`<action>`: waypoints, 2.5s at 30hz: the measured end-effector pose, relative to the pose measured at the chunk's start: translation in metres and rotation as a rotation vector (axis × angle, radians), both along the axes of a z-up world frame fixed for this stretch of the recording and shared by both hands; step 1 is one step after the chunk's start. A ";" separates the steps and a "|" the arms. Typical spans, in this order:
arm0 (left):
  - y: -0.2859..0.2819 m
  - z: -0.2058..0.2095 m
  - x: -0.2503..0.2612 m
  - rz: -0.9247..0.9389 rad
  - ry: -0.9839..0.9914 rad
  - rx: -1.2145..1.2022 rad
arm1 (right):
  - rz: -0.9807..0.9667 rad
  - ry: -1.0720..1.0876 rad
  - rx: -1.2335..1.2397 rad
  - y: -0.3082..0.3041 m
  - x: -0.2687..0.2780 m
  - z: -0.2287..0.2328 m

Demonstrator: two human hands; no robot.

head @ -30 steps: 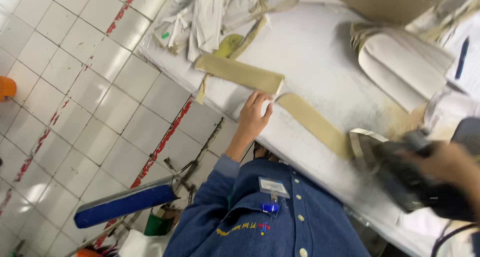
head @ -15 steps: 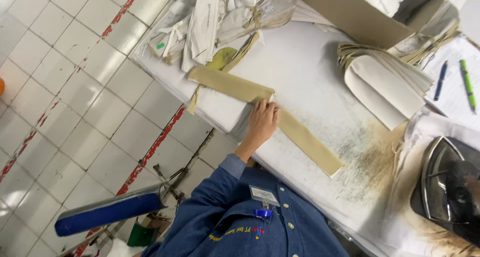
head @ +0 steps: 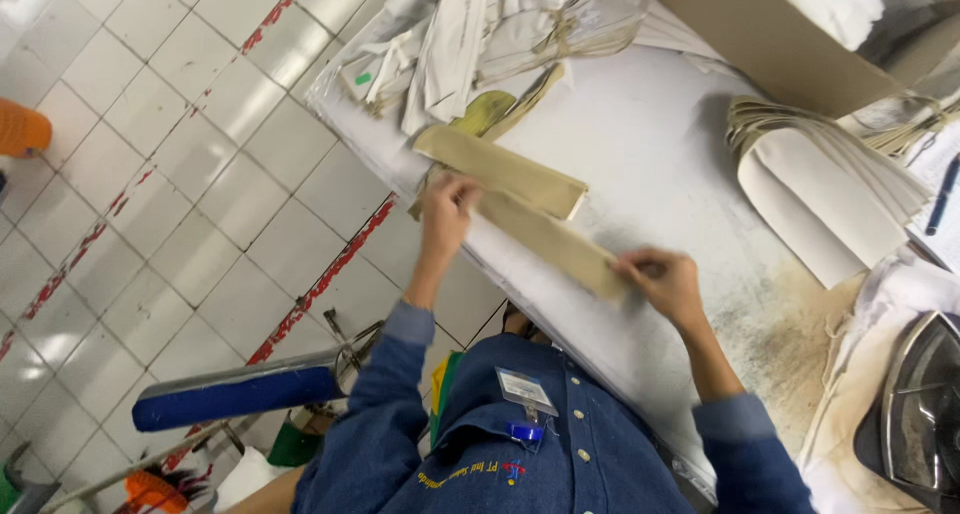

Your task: The person irons beige fabric pieces on a white work table. They repeatedly pick up a piece, press it with an iron, and place it aside. The person handles the fabric and iron throughout the video.

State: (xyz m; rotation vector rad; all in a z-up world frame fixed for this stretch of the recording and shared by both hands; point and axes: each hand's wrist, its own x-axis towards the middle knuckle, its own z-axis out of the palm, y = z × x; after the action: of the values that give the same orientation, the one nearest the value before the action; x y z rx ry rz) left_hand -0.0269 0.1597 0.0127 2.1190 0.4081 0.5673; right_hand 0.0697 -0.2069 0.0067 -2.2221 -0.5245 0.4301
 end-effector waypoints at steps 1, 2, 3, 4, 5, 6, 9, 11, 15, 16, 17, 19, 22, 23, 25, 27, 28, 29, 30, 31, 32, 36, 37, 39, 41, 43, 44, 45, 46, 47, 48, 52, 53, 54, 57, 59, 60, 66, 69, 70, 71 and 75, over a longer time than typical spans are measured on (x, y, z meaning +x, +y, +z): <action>0.016 0.006 0.006 0.007 0.004 -0.001 | 0.007 0.004 -0.001 0.024 0.008 0.006; 0.033 0.013 0.011 0.081 -0.039 0.062 | 0.006 0.022 0.050 0.050 0.016 0.013; 0.051 0.021 0.016 0.155 -0.081 0.125 | 0.005 0.041 0.102 0.075 0.024 0.020; 0.057 0.026 0.024 0.168 -0.084 0.131 | 0.018 0.038 0.107 0.088 0.033 0.021; 0.064 0.032 0.032 0.211 -0.091 0.140 | -0.011 -0.023 0.066 0.101 0.042 0.022; 0.070 0.038 0.039 0.254 -0.098 0.146 | -0.041 -0.085 0.023 0.113 0.052 0.023; 0.073 0.033 0.043 0.329 0.047 0.216 | -0.098 -0.131 -0.078 0.129 0.059 0.020; 0.076 0.025 0.041 0.338 0.059 0.193 | -0.104 -0.135 -0.097 0.130 0.055 0.025; 0.075 0.019 0.037 0.327 0.083 0.218 | -0.119 -0.150 -0.076 0.127 0.056 0.017; 0.075 0.016 0.037 0.326 0.083 0.218 | -0.120 -0.150 -0.077 0.126 0.055 0.017; 0.075 0.014 0.036 0.318 0.103 0.212 | -0.106 -0.172 -0.099 0.125 0.054 0.018; 0.076 0.011 0.037 0.306 0.117 0.208 | -0.096 -0.199 -0.120 0.120 0.058 0.024; 0.075 0.002 0.027 0.260 0.107 0.191 | -0.076 -0.135 -0.077 0.090 0.075 0.031; 0.074 -0.001 0.023 0.249 0.060 0.191 | -0.113 -0.240 0.017 0.071 0.088 0.031; 0.069 -0.006 0.008 0.239 0.020 0.188 | -0.147 -0.339 0.107 0.019 0.109 0.036; 0.065 -0.006 -0.002 0.244 0.021 0.159 | -0.275 -0.687 0.153 -0.041 0.136 0.049; 0.057 0.001 -0.009 0.250 0.019 0.158 | -0.269 -0.689 0.155 -0.060 0.143 0.046; 0.048 0.009 -0.016 0.283 -0.028 0.171 | -0.298 -0.814 -0.125 -0.079 0.151 0.042; 0.038 0.015 -0.023 0.312 -0.073 0.182 | -0.326 -0.927 -0.411 -0.101 0.156 0.037; 0.026 0.010 -0.026 0.313 -0.073 0.180 | -0.324 -0.928 -0.413 -0.105 0.153 0.035; 0.017 0.006 -0.028 0.293 -0.068 0.213 | -0.328 -0.796 -0.346 -0.108 0.152 0.032; -0.035 0.031 -0.032 0.171 0.002 0.289 | -0.158 -0.953 -0.537 -0.115 0.155 0.026; -0.048 0.022 -0.034 0.167 0.008 0.288 | -0.158 -0.946 -0.540 -0.115 0.154 0.027; -0.074 0.005 -0.033 0.065 -0.039 0.289 | -0.085 -0.825 -0.443 -0.116 0.159 0.033; -0.096 0.002 -0.035 0.004 -0.006 0.300 | -0.072 -0.791 -0.390 -0.120 0.164 0.038; -0.114 0.001 -0.042 -0.054 0.028 0.309 | -0.055 -0.755 -0.337 -0.126 0.164 0.044; -0.122 0.002 -0.044 -0.091 0.023 0.298 | -0.094 -0.650 -0.417 -0.132 0.163 0.048; -0.130 0.003 -0.045 -0.128 0.019 0.286 | -0.130 -0.542 -0.494 -0.138 0.162 0.052; -0.134 0.008 -0.048 -0.128 0.019 0.286 | -0.131 -0.542 -0.494 -0.144 0.152 0.045; -0.138 0.012 -0.050 -0.183 -0.012 0.334 | -0.123 -0.533 -0.413 -0.149 0.142 0.038; -0.145 0.016 -0.051 -0.242 -0.045 0.377 | -0.119 -0.525 -0.338 -0.158 0.131 0.034; -0.170 0.026 -0.040 -0.397 -0.250 0.524 | 0.011 0.136 -0.089 -0.052 0.002 0.075; -0.178 0.036 -0.030 -0.239 -0.418 0.677 | 0.082 0.103 -0.060 -0.035 -0.015 0.060; -0.186 0.046 -0.020 -0.070 -0.584 0.826 | 0.159 0.069 -0.029 -0.018 -0.031 0.045; -0.168 0.030 -0.023 -0.514 -0.418 0.728 | 0.131 0.066 0.075 -0.006 -0.052 0.082; -0.159 0.006 -0.020 -0.627 -0.292 0.722 | 0.106 0.167 0.096 -0.026 -0.054 0.099; -0.156 -0.007 -0.022 -0.736 -0.160 0.708 | 0.082 0.273 0.113 -0.037 -0.057 0.108; -0.131 0.053 -0.014 -0.943 0.241 0.417 | 0.183 0.211 -0.148 -0.034 -0.077 0.133; -0.130 0.060 -0.012 -0.943 0.226 0.409 | 0.198 0.180 -0.256 -0.024 -0.085 0.147; -0.131 0.058 -0.010 -0.956 0.223 0.413 | 0.185 0.180 -0.255 -0.027 -0.087 0.140; -0.132 0.056 -0.007 -0.957 0.229 0.402 | 0.157 0.122 -0.271 -0.030 -0.089 0.133; -0.142 0.038 -0.001 -0.992 0.183 0.399 | -0.058 -0.023 -0.316 -0.057 -0.095 0.091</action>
State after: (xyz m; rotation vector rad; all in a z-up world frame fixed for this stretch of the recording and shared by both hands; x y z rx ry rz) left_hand -0.0283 0.0179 0.0503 2.4099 -0.7064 -0.1458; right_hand -0.0256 -0.2637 0.0974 -2.5405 -0.4261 0.4842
